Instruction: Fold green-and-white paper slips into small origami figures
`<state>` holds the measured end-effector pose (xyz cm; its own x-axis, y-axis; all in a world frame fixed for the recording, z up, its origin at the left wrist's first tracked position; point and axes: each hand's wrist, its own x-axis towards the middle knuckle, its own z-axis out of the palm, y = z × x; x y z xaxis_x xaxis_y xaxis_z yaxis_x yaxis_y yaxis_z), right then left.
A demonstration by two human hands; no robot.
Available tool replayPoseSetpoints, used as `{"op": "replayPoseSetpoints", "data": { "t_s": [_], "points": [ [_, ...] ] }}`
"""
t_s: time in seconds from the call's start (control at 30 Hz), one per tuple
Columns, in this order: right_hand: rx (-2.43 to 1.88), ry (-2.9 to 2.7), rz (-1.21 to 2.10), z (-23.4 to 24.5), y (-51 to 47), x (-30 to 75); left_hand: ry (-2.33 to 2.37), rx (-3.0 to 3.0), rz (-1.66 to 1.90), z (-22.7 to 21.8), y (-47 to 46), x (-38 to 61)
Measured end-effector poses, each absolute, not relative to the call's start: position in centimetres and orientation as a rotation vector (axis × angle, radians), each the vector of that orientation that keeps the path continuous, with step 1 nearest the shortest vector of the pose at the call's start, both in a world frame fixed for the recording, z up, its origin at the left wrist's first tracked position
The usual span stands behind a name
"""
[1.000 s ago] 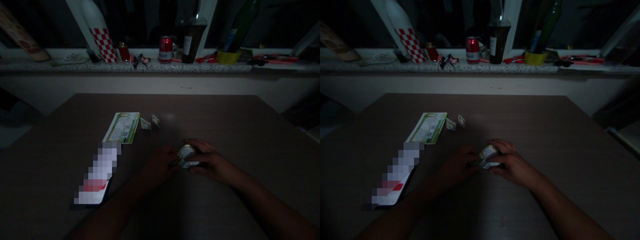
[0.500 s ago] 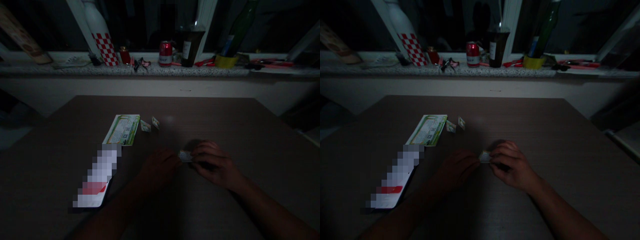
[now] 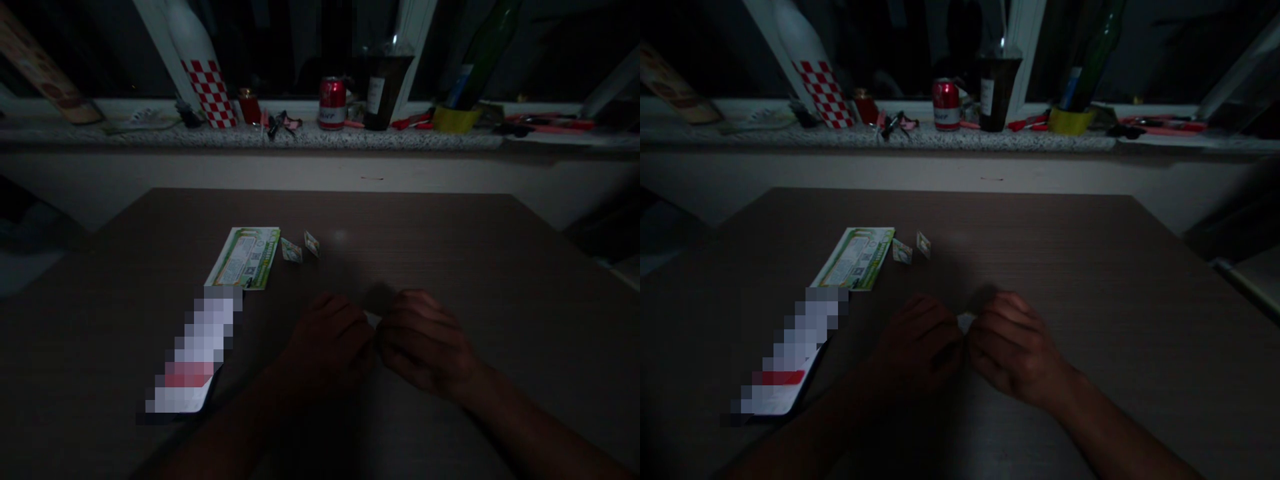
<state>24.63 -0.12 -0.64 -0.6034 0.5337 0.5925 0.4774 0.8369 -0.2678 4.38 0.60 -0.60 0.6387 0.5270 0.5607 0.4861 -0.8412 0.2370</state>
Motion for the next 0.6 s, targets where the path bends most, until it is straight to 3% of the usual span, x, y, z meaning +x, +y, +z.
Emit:
{"op": "replayPoseSetpoints", "data": {
  "t_s": [0.6],
  "points": [
    [-0.775,-2.133,0.081,1.2,-0.1,25.5,1.115,2.716,1.101,0.8,2.0,2.0]
  ]
}}
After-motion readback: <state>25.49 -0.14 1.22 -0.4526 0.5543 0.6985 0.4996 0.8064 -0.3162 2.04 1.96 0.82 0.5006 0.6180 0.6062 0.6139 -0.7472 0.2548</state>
